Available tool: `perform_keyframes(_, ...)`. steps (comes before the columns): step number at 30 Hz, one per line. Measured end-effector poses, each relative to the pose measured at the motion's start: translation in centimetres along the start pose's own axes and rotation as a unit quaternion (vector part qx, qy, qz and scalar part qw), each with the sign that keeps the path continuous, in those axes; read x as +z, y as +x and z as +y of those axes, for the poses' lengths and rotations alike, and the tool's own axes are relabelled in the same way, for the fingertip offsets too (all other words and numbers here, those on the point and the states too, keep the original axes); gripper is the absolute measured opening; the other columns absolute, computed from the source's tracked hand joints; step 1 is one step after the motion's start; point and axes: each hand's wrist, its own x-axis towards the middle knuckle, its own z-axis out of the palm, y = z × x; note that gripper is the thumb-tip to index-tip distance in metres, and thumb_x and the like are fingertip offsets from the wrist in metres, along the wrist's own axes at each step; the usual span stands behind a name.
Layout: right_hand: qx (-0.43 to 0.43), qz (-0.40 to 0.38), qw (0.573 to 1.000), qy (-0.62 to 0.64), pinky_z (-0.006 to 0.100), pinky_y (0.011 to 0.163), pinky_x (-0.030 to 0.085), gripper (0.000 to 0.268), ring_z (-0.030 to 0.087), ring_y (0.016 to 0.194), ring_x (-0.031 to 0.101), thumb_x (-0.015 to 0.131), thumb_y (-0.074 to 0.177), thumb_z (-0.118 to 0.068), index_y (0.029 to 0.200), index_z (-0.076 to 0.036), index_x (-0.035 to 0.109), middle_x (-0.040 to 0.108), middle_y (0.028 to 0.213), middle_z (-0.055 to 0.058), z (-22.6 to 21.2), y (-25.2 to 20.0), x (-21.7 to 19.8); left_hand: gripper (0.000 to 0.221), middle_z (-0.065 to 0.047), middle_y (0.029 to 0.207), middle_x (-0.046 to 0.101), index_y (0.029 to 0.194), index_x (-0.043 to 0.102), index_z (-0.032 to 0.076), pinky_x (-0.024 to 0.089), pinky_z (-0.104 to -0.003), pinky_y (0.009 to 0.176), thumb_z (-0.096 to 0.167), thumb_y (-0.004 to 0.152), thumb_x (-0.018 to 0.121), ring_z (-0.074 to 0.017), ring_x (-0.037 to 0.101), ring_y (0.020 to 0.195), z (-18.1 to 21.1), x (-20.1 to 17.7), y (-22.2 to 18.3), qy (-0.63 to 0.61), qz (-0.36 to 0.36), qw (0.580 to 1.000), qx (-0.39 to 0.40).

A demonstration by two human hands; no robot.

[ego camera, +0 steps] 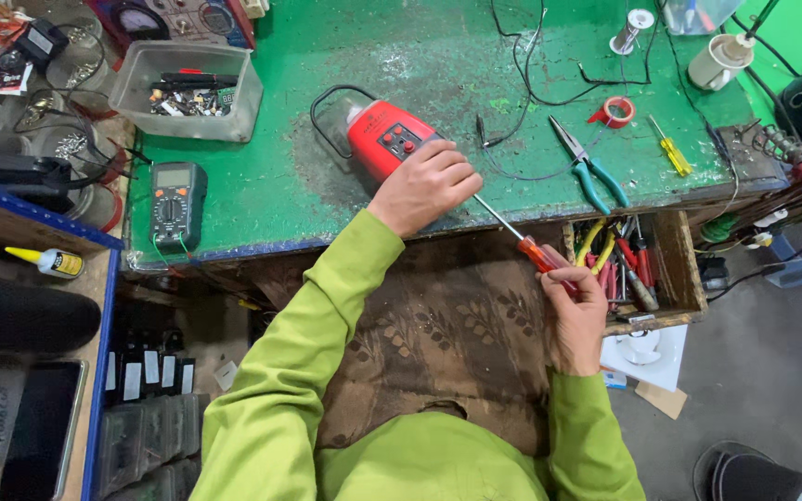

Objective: The person disassembles a red electronic lantern using a screwdriver to remove several screws from the base, separates the housing to expose the internal battery and circuit board, and then handles small components and wires at a workbench.

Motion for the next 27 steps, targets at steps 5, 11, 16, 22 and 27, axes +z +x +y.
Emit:
perform_keyframes(5,0.002,0.003,1.0,0.003,0.032,0.1,0.059,0.009,0.027,0.121,0.067,0.068,0.097,0.01,0.097,0.004,0.062,0.067,0.14,0.031,0.3,-0.1,0.5,0.016,0.0,0.079,0.071,0.095,0.068,0.017,0.06,-0.035,0.091,0.015,0.109,0.06,-0.0168,0.073,0.082,1.1,0.4,0.2,-0.048,-0.032,0.998,0.02)
perform_keyframes(11,0.015,0.037,0.999,0.03,0.032,0.101,0.061,0.01,0.027,0.121,0.067,0.07,0.096,0.01,0.102,0.005,0.064,0.066,0.14,0.03,2.3,0.5,0.6,0.013,0.002,0.074,0.063,0.089,0.058,0.02,0.057,-0.032,0.08,0.018,0.101,0.065,-0.0161,0.068,0.074,5.4,2.1,3.8,-0.044,0.032,0.998,0.03)
perform_keyframes(16,0.017,0.121,0.991,0.057,0.029,0.096,0.066,0.014,0.019,0.099,0.074,0.072,0.096,0.009,0.106,0.001,0.065,0.071,0.124,0.019,4.3,0.8,-5.6,0.011,0.002,0.074,0.068,0.092,0.06,0.021,0.057,-0.034,0.08,0.015,0.101,0.064,-0.0165,0.07,0.075,5.3,8.3,3.1,-0.033,0.013,0.999,-0.039)
perform_keyframes(22,-0.029,0.188,0.978,0.085,0.032,0.098,0.072,0.017,0.023,0.094,0.078,0.074,0.098,0.008,0.109,0.0,0.064,0.068,0.119,0.017,2.7,1.1,-9.1,0.005,0.005,0.086,0.074,0.096,0.065,0.026,0.055,-0.033,0.089,0.021,0.096,0.067,-0.0132,0.071,0.091,6.8,16.6,-1.1,-0.025,0.003,0.997,-0.079)
perform_keyframes(27,-0.045,0.148,0.985,0.074,0.037,0.103,0.067,0.015,0.027,0.111,0.076,0.071,0.1,0.008,0.108,0.001,0.06,0.065,0.135,0.024,-2.9,-0.3,-3.9,0.017,-0.001,0.128,0.071,0.125,0.067,0.022,0.05,-0.039,0.114,0.023,0.108,0.064,-0.0186,0.063,0.13,5.3,7.7,0.2,-0.05,-0.037,0.992,-0.107)
